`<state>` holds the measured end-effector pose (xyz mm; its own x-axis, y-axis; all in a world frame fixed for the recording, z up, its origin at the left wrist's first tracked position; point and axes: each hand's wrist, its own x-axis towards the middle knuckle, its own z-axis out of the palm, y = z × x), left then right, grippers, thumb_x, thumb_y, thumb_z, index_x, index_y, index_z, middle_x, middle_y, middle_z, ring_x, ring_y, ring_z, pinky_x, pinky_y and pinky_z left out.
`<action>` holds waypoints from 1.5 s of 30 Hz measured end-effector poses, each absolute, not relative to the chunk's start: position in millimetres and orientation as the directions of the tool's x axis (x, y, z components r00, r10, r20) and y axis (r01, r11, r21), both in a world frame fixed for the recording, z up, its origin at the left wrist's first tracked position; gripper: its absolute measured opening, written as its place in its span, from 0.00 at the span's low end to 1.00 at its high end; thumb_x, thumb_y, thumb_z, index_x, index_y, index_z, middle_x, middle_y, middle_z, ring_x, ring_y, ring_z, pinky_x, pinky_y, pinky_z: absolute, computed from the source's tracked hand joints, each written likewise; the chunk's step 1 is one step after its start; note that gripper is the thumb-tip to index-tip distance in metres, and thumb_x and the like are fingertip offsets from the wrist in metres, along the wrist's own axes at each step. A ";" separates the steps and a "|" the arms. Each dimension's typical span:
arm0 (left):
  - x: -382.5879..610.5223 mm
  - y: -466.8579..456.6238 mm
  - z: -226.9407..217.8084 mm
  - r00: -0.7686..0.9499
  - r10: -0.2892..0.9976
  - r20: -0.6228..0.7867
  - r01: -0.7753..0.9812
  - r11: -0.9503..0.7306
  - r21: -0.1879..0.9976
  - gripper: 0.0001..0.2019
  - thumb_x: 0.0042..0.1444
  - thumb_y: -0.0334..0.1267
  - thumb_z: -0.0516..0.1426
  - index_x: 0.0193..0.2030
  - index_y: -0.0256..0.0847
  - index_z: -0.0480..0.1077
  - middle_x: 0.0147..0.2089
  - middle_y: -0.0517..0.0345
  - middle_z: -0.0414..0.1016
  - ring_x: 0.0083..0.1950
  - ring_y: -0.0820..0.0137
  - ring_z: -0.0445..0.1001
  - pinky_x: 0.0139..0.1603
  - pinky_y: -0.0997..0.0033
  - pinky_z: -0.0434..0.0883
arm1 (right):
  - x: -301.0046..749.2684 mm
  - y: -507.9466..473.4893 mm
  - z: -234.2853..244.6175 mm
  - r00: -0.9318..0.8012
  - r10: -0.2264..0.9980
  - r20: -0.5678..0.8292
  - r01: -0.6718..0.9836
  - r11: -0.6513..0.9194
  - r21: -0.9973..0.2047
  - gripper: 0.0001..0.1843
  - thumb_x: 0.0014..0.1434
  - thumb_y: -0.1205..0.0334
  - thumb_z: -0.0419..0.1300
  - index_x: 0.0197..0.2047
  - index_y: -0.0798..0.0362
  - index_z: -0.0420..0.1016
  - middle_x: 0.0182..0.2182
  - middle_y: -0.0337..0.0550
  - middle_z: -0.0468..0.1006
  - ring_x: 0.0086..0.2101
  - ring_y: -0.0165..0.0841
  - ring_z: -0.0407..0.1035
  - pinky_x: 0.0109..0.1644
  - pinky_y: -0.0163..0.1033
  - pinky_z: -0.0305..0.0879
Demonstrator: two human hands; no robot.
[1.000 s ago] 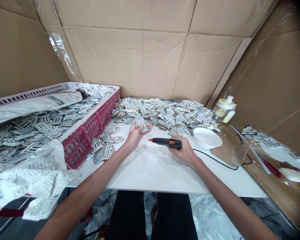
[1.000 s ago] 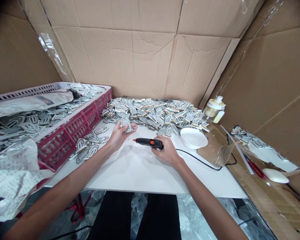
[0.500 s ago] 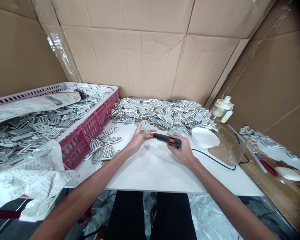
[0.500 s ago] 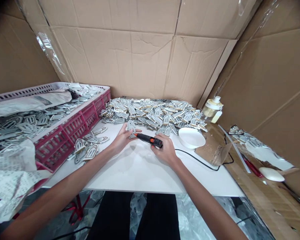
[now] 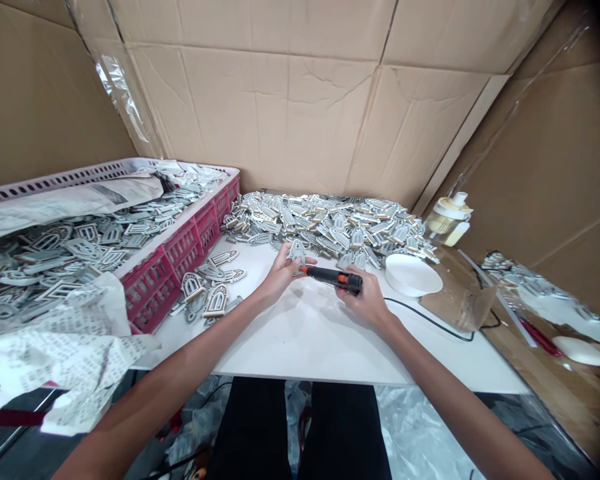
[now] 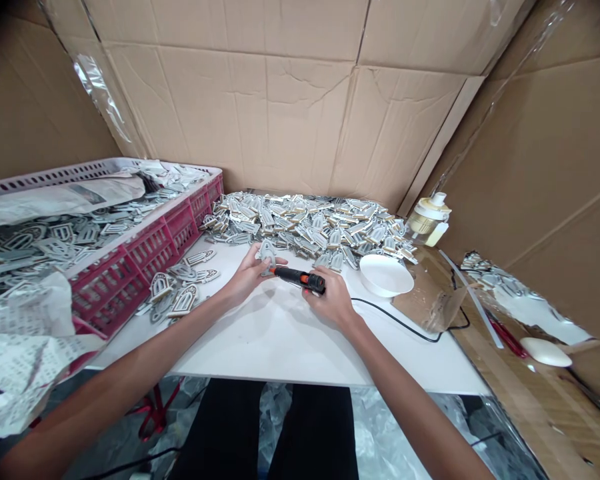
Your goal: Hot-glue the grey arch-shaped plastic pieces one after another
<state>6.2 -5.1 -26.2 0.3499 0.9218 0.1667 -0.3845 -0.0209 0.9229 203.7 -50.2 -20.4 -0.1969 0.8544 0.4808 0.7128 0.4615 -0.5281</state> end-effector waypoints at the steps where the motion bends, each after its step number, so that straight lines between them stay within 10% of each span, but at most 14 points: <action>1: 6.3 -5.5 -25.8 0.348 0.922 0.168 -0.379 -0.025 0.925 0.17 0.51 0.42 0.59 0.42 0.44 0.55 0.38 0.56 0.76 0.43 0.67 0.75 0.49 0.58 0.66 | 203.6 -50.2 -20.4 -0.194 0.857 0.478 0.712 0.458 -0.532 0.04 0.45 0.66 0.55 0.23 0.53 0.61 0.22 0.36 0.63 0.24 0.29 0.58 0.27 0.33 0.52; 45: 7.7 -0.9 -34.5 0.364 0.881 0.302 -0.257 -0.217 0.942 0.17 0.54 0.46 0.55 0.45 0.42 0.54 0.40 0.53 0.74 0.44 0.67 0.73 0.48 0.61 0.66 | 203.3 -48.7 -24.4 -0.063 0.964 0.260 0.602 0.244 -0.760 0.07 0.47 0.60 0.56 0.29 0.56 0.68 0.21 0.35 0.64 0.23 0.28 0.56 0.27 0.33 0.53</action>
<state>7.7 -0.9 -34.5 0.3635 0.8812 0.3022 -0.2572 -0.2168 0.9417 203.3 -48.7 -24.4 -0.0632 0.9636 0.2597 0.6022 0.2443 -0.7600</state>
